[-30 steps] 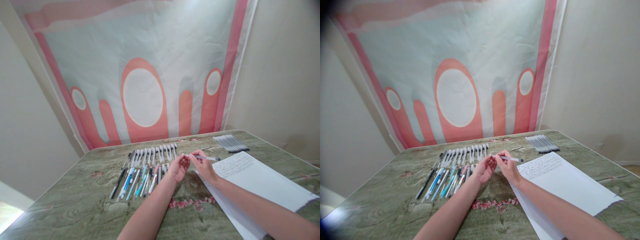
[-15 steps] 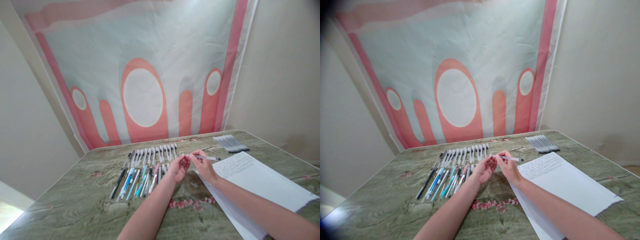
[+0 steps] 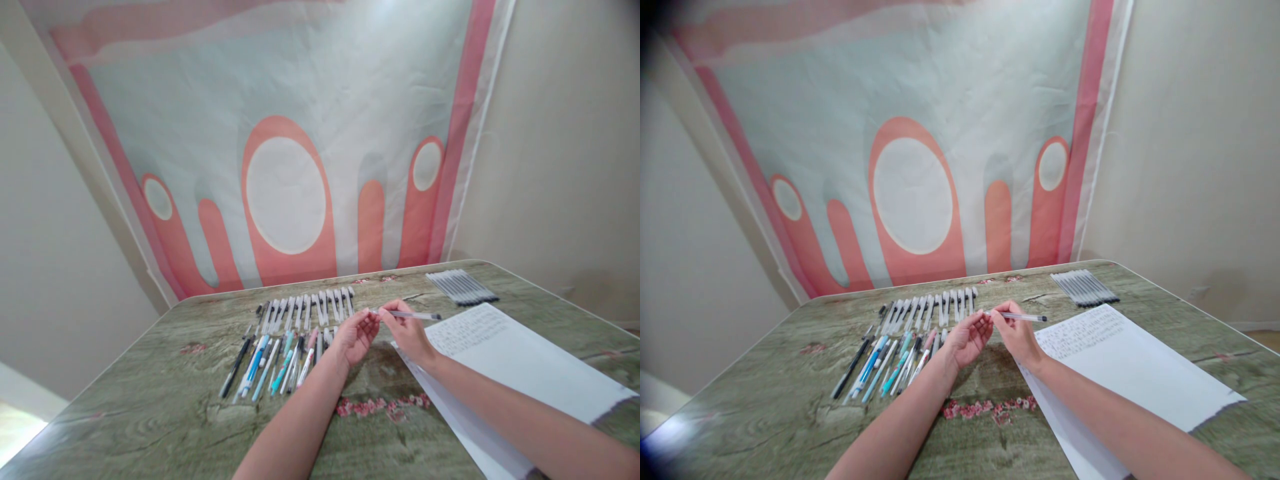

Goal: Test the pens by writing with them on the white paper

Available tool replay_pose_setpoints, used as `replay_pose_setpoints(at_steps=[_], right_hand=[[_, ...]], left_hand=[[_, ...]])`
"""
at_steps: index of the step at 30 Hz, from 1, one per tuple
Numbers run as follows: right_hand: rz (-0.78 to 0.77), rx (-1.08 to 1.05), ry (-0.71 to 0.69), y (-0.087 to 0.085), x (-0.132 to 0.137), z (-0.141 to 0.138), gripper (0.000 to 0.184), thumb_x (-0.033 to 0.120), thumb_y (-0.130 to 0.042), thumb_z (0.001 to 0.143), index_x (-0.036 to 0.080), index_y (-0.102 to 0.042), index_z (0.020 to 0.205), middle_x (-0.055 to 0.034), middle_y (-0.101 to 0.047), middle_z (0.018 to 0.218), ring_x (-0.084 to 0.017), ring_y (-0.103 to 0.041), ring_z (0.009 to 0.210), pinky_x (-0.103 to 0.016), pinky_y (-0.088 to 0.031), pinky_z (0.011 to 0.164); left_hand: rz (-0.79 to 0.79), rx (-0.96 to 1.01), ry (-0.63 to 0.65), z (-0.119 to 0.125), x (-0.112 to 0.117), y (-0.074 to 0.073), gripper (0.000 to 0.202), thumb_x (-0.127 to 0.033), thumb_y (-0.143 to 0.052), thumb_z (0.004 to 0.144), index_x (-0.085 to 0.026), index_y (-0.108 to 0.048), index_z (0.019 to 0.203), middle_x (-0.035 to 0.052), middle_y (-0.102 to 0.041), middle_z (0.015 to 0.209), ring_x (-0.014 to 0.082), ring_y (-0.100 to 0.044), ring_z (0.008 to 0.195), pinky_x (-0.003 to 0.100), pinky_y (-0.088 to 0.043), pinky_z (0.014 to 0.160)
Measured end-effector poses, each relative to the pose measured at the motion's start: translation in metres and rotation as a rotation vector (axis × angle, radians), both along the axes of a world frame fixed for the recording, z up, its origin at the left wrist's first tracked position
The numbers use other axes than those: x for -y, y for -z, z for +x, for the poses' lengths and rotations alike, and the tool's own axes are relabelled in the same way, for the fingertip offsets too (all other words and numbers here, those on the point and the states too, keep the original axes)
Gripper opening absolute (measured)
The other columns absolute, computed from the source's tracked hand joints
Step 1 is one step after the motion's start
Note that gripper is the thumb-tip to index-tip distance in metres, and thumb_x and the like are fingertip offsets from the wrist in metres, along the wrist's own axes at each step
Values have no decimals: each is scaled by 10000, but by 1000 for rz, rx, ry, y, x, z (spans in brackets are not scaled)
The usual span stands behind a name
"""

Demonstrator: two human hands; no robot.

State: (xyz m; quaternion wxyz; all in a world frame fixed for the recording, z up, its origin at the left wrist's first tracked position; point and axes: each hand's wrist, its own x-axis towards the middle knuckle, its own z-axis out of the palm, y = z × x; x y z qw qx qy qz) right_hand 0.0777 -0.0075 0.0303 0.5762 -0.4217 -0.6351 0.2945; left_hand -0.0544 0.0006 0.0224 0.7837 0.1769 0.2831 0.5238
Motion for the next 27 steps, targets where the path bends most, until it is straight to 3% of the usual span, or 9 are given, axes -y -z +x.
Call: replay_pose_setpoints(at_steps=[11,15,18,21,24,27], right_hand=[[-6,14,-6,3,-2,1,211,381,-501,782,179,-515,722,16,-524,620,-112,-454,540,-225,-375,519],[-27,-31,-6,5,-4,-1,221,401,-497,789,183,-520,757,6,-545,656,-123,-480,571,-233,-389,545],[-54,-100,-15,8,-7,-1,227,413,-483,799,188,-515,810,-8,-566,713,-141,-523,639,-252,-418,608],[-60,-95,-5,12,-10,-1,238,424,-477,801,190,-518,825,-9,-561,722,-146,-528,653,-257,-426,615],[-56,-56,9,16,-10,-1,248,432,-475,799,190,-524,828,-5,-547,709,-141,-515,632,-256,-422,600],[-67,-43,2,19,-11,-1,255,436,-478,795,189,-528,832,0,-539,695,-136,-506,610,-253,-418,588]], left_hand=[[27,-69,-13,0,1,-2,93,-131,-637,687,-109,-547,697,38,-629,660,90,-602,615,209,-488,667],[112,-233,-39,-4,-3,-6,144,-224,-644,689,-105,-565,712,48,-624,666,100,-600,637,230,-475,698],[269,-613,-138,-13,-10,-10,236,-342,-572,731,-110,-594,765,59,-626,701,118,-592,654,245,-464,663],[513,-1166,-166,-27,-15,-13,186,-275,-547,728,-125,-623,807,57,-634,756,136,-579,687,267,-452,681],[791,-1603,-110,-39,-16,-12,178,-157,-521,705,-156,-646,831,55,-635,851,155,-567,777,294,-427,775],[994,-1855,3,-43,-12,-11,255,-86,-501,675,-185,-651,857,52,-618,924,167,-544,882,291,-398,840]])
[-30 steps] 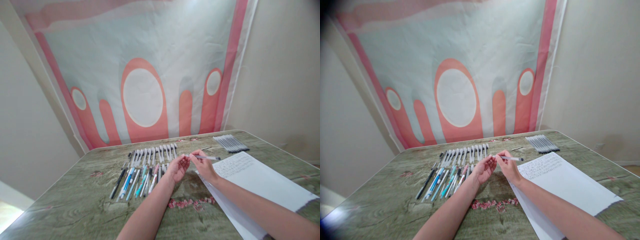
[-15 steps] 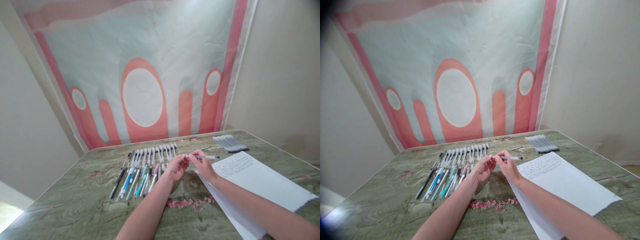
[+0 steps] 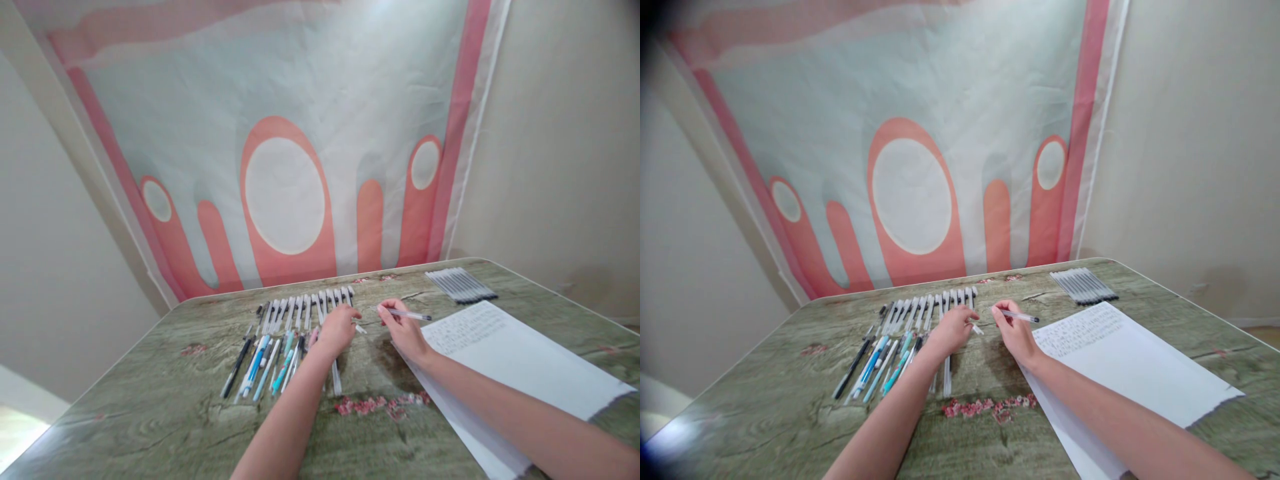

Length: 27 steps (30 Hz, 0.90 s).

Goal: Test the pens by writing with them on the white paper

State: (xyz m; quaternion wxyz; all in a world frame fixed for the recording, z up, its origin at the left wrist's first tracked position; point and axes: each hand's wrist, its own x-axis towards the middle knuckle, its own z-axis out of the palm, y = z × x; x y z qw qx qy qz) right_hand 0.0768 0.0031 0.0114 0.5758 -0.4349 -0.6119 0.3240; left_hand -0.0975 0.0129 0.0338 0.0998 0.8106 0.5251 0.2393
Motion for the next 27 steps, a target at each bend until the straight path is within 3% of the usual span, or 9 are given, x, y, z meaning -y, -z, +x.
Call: replay_pose_setpoints(at_steps=[5,9,20,27], right_hand=[[-30,-49,-26,3,-2,-2,264,440,-464,799,187,-534,823,-3,-549,704,-138,-510,624,-251,-416,594],[-54,-69,-48,4,-3,-2,271,444,-453,802,185,-530,796,1,-549,686,-133,-504,601,-248,-409,583],[-58,43,48,-1,-2,3,311,451,-424,806,199,-467,629,44,-462,515,-121,-447,507,-242,-356,541],[-80,36,17,-1,0,1,316,464,-430,793,194,-486,638,44,-459,507,-118,-432,488,-239,-345,508]], left_hand=[[15,-295,84,6,7,-1,255,-87,-497,675,-176,-647,861,82,-610,895,203,-539,898,308,-418,798],[44,-370,73,9,10,-1,175,-140,-497,702,-165,-638,803,93,-604,830,223,-549,849,328,-429,752],[113,-103,-9,15,11,2,163,-245,-490,761,-186,-591,875,50,-599,893,169,-542,863,279,-414,773],[71,74,64,20,12,-2,168,-263,-504,754,-179,-599,864,40,-608,863,152,-545,822,269,-416,760]])
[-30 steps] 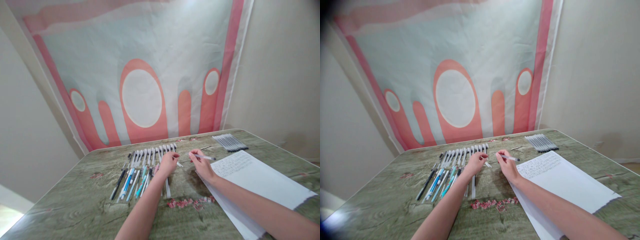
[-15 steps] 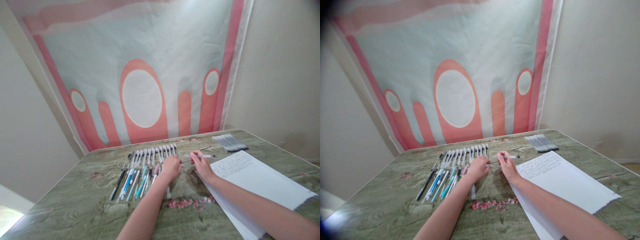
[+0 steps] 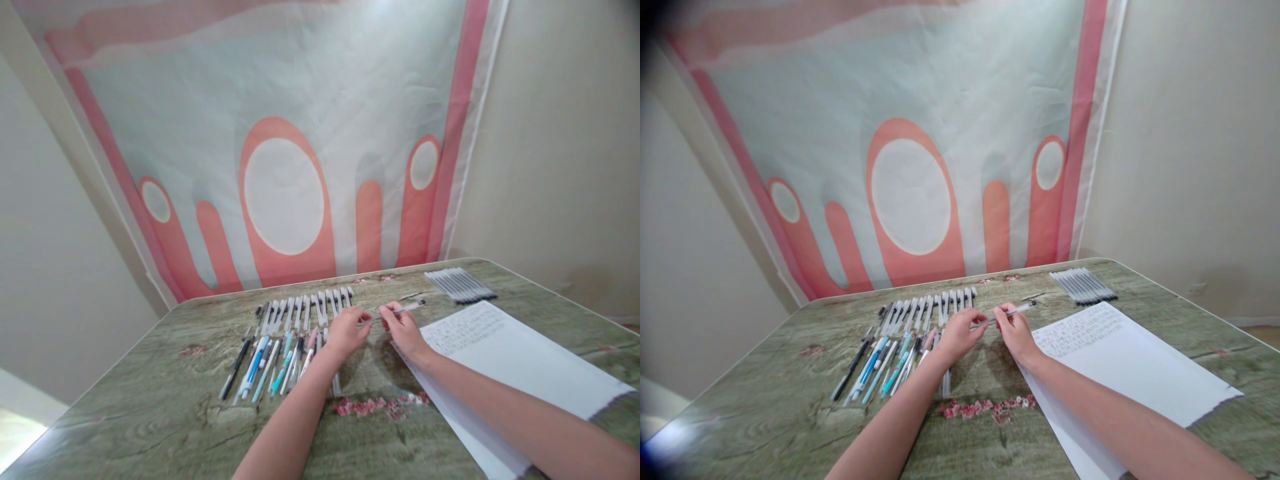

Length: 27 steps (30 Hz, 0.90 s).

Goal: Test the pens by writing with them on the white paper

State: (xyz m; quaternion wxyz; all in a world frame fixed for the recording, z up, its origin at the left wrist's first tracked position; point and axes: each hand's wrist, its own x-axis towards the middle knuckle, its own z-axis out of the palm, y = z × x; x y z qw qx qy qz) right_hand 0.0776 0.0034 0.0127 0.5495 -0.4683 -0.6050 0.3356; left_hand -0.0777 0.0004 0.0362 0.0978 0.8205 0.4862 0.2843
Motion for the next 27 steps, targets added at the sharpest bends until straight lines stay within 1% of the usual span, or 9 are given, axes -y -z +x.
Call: replay_pose_setpoints(at_steps=[3,7,12,16,18,20,22,24,27], right_hand=[[2,-35,-36,-2,1,-1,324,476,-442,788,196,-482,631,47,-459,509,-111,-430,482,-237,-354,513],[-14,-100,-76,-5,2,-2,346,506,-459,774,193,-478,627,46,-448,493,-107,-424,470,-232,-361,495],[-56,-173,-135,-2,2,-5,355,521,-475,760,189,-482,633,51,-440,485,-97,-401,444,-225,-347,462],[-85,-244,-169,-1,-1,-3,349,518,-472,766,187,-498,660,63,-413,445,-94,-379,412,-227,-332,439],[-82,-306,-113,-3,-7,2,352,518,-445,782,184,-511,691,67,-399,418,-94,-370,393,-225,-318,423],[-65,-369,-2,-7,-15,11,363,521,-423,792,183,-514,695,70,-384,394,-92,-356,372,-220,-300,400],[-44,-397,90,-11,-22,19,377,527,-419,789,183,-506,660,73,-360,376,-88,-339,353,-217,-282,381],[-25,-382,127,-13,-27,24,395,532,-418,787,183,-493,618,72,-343,372,-84,-327,346,-214,-268,370],[-5,-316,126,-12,-26,24,422,537,-397,798,182,-488,590,62,-350,383,-87,-332,356,-215,-265,372]], left_hand=[[-51,106,63,3,1,0,182,-271,-490,770,-170,-579,892,38,-611,857,147,-547,806,259,-416,737],[-158,251,142,8,3,3,196,-280,-446,807,-160,-537,933,27,-602,803,124,-540,718,239,-413,666],[-191,378,150,17,5,8,213,-337,-417,830,-157,-490,919,20,-571,802,117,-515,712,241,-393,661],[-192,389,132,19,5,11,196,-335,-376,848,-161,-465,857,2,-531,752,109,-484,693,237,-374,651],[-191,363,109,17,4,12,190,-336,-379,845,-164,-460,847,-14,-499,711,104,-454,656,233,-361,624],[-196,345,101,15,3,13,187,-338,-389,839,-165,-460,850,-23,-478,690,101,-433,635,231,-352,609],[-199,345,103,14,3,14,188,-339,-394,837,-164,-463,851,-25,-475,684,99,-429,630,228,-349,604],[-203,352,103,14,3,14,198,-343,-403,833,-161,-475,859,-23,-480,688,97,-434,631,223,-349,600],[-218,363,105,15,4,13,262,-380,-440,811,-158,-509,932,-29,-479,662,90,-430,591,211,-346,564]])
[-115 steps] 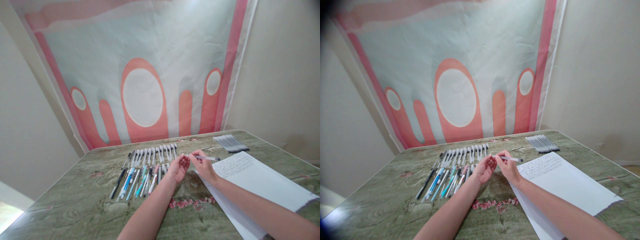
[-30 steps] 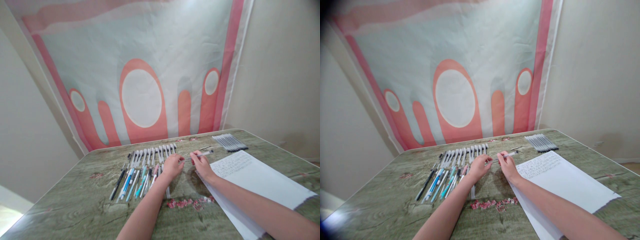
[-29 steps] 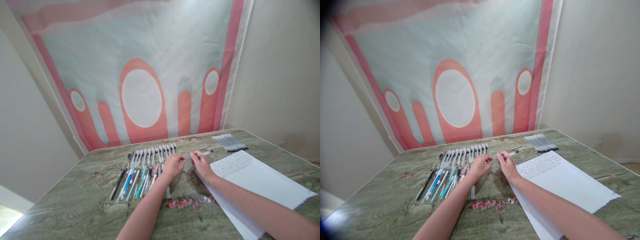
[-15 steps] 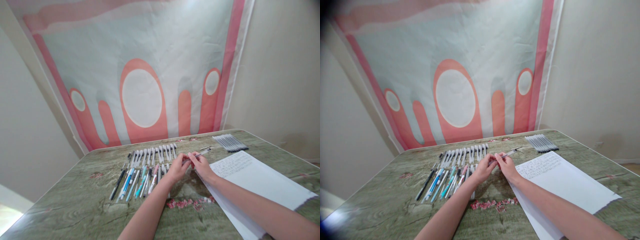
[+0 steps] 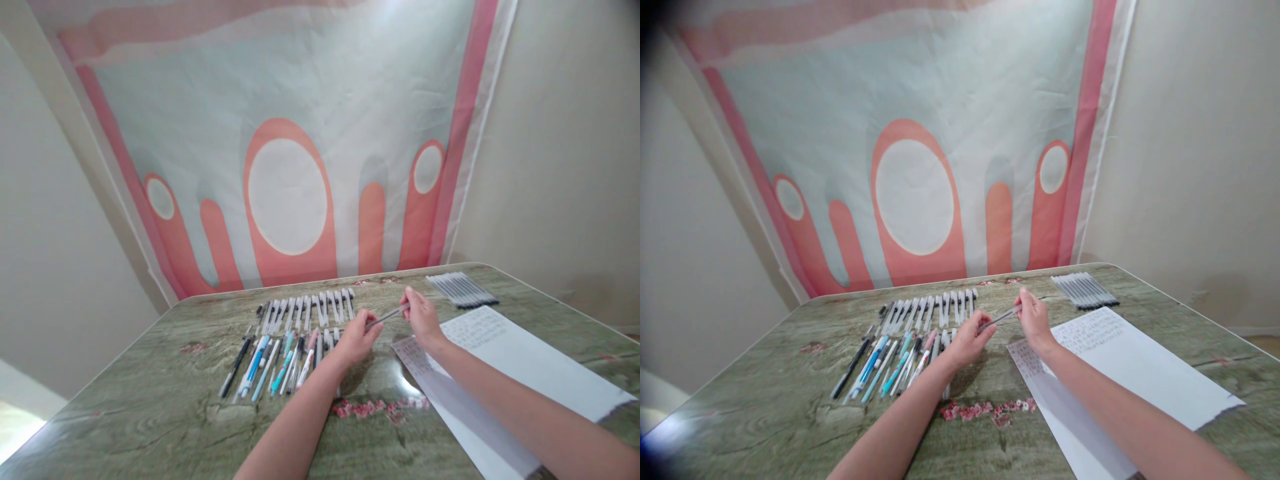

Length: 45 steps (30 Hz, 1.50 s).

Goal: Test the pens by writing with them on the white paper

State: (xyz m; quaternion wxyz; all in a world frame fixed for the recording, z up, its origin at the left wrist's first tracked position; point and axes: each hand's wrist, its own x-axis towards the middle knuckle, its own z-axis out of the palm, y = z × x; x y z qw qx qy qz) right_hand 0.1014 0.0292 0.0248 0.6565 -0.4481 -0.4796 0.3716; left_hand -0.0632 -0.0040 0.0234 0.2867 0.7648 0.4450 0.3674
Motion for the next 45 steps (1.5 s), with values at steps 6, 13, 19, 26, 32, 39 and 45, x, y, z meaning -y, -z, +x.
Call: replay_pose_setpoints(at_steps=[6,13,19,26,32,39,45], right_hand=[[43,117,-32,4,14,-12,466,553,-341,819,180,-506,594,40,-397,399,-100,-363,383,-228,-301,411],[47,123,-48,3,19,-15,476,558,-319,824,181,-511,608,40,-406,396,-101,-371,377,-228,-298,411],[44,126,-20,4,20,-15,483,564,-324,817,180,-513,595,33,-418,392,-102,-376,370,-233,-311,410],[14,71,-67,4,16,-14,463,559,-340,812,179,-526,622,35,-444,405,-99,-387,367,-228,-318,402],[-98,205,-344,-11,2,-1,414,518,-404,786,164,-583,669,29,-518,458,-95,-421,385,-215,-330,401],[88,746,-604,-22,-10,38,135,302,-610,639,189,-673,599,17,-640,553,-134,-514,497,-225,-361,485],[-47,1240,-78,-6,-33,71,115,255,-591,659,215,-673,589,-4,-655,588,-145,-565,565,-220,-367,528]], left_hand=[[40,30,-90,-3,0,-4,372,-452,-514,750,-174,-613,977,15,-591,704,112,-500,613,221,-386,582],[113,1,-92,-5,1,-8,320,-421,-477,786,-165,-667,813,42,-641,734,132,-539,657,225,-399,606],[130,-56,-87,-5,1,-10,319,-414,-463,799,-164,-661,794,36,-630,713,132,-533,659,226,-393,613],[157,-42,-84,-3,1,-11,340,-426,-440,808,-162,-654,788,25,-605,679,124,-521,637,221,-380,601],[161,-65,-229,-8,-7,-2,316,-413,-446,805,-172,-647,836,38,-625,790,138,-539,714,246,-398,664],[239,-260,-284,-10,-5,1,210,-359,-530,766,-207,-638,862,30,-604,821,169,-525,844,303,-371,799],[339,-415,-286,-2,6,0,360,-266,-540,757,-213,-504,1111,63,-512,1076,202,-435,1034,348,-319,877]])
